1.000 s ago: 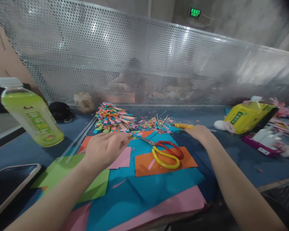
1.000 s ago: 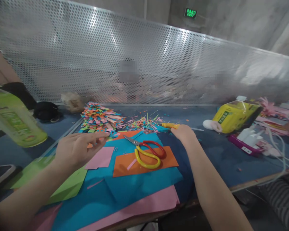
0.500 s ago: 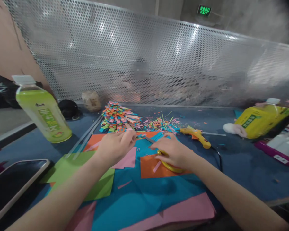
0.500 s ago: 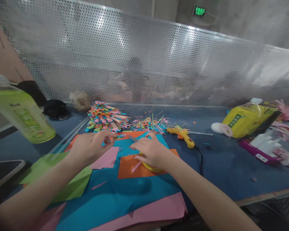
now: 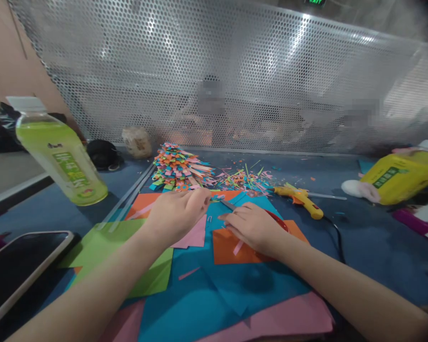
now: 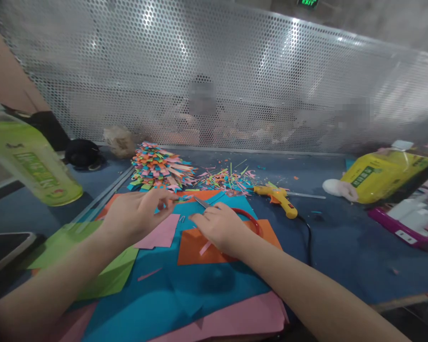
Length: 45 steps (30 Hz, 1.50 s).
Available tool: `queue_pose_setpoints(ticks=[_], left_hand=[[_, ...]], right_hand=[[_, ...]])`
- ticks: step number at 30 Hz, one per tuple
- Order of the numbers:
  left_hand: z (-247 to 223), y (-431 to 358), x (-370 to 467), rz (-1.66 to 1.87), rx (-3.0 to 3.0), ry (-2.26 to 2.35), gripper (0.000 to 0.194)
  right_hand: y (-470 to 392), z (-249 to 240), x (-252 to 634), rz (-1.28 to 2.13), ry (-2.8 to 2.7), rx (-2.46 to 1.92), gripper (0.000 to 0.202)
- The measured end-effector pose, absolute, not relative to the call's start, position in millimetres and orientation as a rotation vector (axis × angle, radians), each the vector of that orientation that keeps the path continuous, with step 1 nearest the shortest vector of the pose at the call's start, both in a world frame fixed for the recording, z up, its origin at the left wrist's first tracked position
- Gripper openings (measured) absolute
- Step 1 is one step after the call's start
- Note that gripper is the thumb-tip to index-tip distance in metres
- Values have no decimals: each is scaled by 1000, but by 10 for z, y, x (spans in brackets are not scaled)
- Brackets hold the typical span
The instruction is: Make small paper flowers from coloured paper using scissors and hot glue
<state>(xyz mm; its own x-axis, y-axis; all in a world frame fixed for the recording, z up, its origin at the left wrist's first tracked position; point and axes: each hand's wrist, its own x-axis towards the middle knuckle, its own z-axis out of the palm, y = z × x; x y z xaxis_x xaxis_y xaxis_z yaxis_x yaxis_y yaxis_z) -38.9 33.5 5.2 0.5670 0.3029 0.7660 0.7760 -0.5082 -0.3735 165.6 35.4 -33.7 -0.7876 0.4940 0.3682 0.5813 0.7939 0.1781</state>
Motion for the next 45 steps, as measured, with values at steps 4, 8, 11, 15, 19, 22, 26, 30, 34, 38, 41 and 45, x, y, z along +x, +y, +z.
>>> queue_pose_setpoints(ticks=[4,8,11,15,19,22,26,30,34,38,41,45], left_hand=[[60,321,-380,-845,-2086,-856,5],[64,312,-384,-853,-2089,-853,5],[59,313,-392,-843,-2072,-855,4],[61,309,-391,-820,-2070,-856,4],[76,296,-386,-823,-2060,-864,3],[79,295,-390,-842,-2077,-844,4],[82,293,-413,-863,-2148,-736,8],[136,238,-438,-836,-2193,-517,8],[217,135,-395,-842,-2205,-427,8],[230,69,-298,-844,-2230,-418,13],[165,62,-247,-887,-2325,-586,11],[38,56,-207,-1018,-2588,-1013,10]], right_hand=[[343,-320,1668,-408,-2669,-809,20],[310,-276,1721,-363,-2687,-759,20],[289,-262,1754,-353,-2729,-732,21],[266,-241,1748,-269,-2726,-759,22],[214,-176,1727,18,-2574,-877,28],[181,-150,1718,246,-2457,-899,36],[174,-129,1720,446,-2266,-976,34],[130,-33,1763,498,-1960,-951,31],[-17,90,1779,432,-1698,-795,32],[-189,143,1696,534,-1619,-673,38],[-242,140,1628,662,-1571,-669,36],[-207,144,1608,736,-1488,-726,29]])
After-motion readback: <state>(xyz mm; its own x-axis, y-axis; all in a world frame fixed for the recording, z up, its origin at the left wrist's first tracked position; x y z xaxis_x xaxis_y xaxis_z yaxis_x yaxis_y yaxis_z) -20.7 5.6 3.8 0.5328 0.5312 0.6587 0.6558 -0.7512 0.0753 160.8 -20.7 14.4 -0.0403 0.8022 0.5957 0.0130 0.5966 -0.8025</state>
